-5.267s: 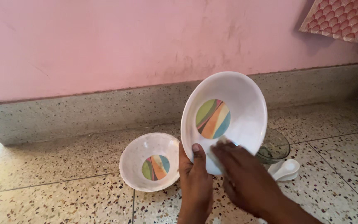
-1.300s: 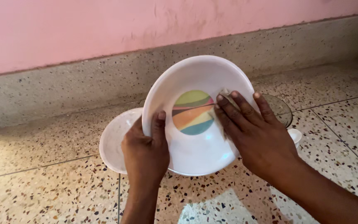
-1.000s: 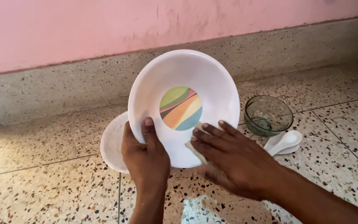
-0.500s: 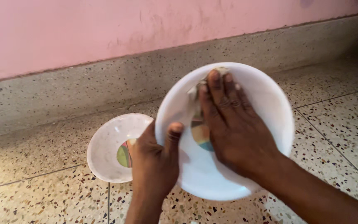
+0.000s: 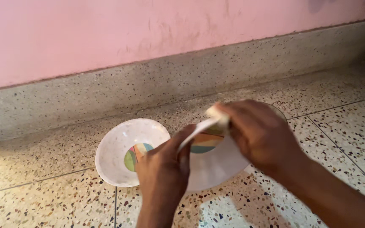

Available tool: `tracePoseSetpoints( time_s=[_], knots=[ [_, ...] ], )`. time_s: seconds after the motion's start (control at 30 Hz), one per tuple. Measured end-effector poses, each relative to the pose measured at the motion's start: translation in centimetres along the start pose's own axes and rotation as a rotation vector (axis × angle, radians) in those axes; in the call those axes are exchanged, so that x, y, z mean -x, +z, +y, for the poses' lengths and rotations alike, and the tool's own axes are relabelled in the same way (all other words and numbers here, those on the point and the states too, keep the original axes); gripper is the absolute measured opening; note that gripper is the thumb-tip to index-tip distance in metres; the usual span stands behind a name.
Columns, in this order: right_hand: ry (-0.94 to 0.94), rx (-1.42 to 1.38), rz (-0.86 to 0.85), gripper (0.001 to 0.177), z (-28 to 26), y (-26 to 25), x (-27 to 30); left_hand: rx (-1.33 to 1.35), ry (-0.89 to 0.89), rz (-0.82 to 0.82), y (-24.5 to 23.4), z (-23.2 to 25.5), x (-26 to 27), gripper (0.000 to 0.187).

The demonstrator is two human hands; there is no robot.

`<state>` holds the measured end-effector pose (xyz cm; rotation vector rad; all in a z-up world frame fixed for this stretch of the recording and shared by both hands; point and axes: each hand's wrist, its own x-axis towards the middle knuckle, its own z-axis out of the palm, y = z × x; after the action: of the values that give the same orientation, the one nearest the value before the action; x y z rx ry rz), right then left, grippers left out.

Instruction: The person wipes the inside and outside of two white bowls with a cloth, rotating them to clean all surfaces. The person then places the cleaned bowls on the floor.

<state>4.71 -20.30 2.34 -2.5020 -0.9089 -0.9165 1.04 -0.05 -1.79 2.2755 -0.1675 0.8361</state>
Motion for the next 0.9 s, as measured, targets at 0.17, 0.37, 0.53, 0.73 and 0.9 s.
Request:
tracePoseSetpoints(
  time_s=[0.17,0.37,0.53,0.73,0.9],
  knots=[
    [-0.271,0.004,-0.004,0.027,-1.6,1.2,0.0,0.009,0.060,-0.017,0.9,-0.6,0.6,0.025],
    [0.166,-0.128,-0.066,0.027,0.9,0.2,0.0,0.113,-0.019,0.097,-0.1,-0.5,0.4,0.024],
    [0.443,-0.129,-0.003,0.031,2.1,-0.2,-0.2,0.347,-0.365,0.144,-0.1,0.2,0.0,0.023],
    [0.963,-0.414,-0.167,0.027,2.8,1.1,0.5,0.852,-0.628,0.230,0.0,0.3,-0.5,0.026],
    [0.826,-0.481,-0.114,0.025,3.1,1.9,1.7,0.786,-0.787,-0.018,-1.1,-0.4,-1.0,0.029]
  ],
)
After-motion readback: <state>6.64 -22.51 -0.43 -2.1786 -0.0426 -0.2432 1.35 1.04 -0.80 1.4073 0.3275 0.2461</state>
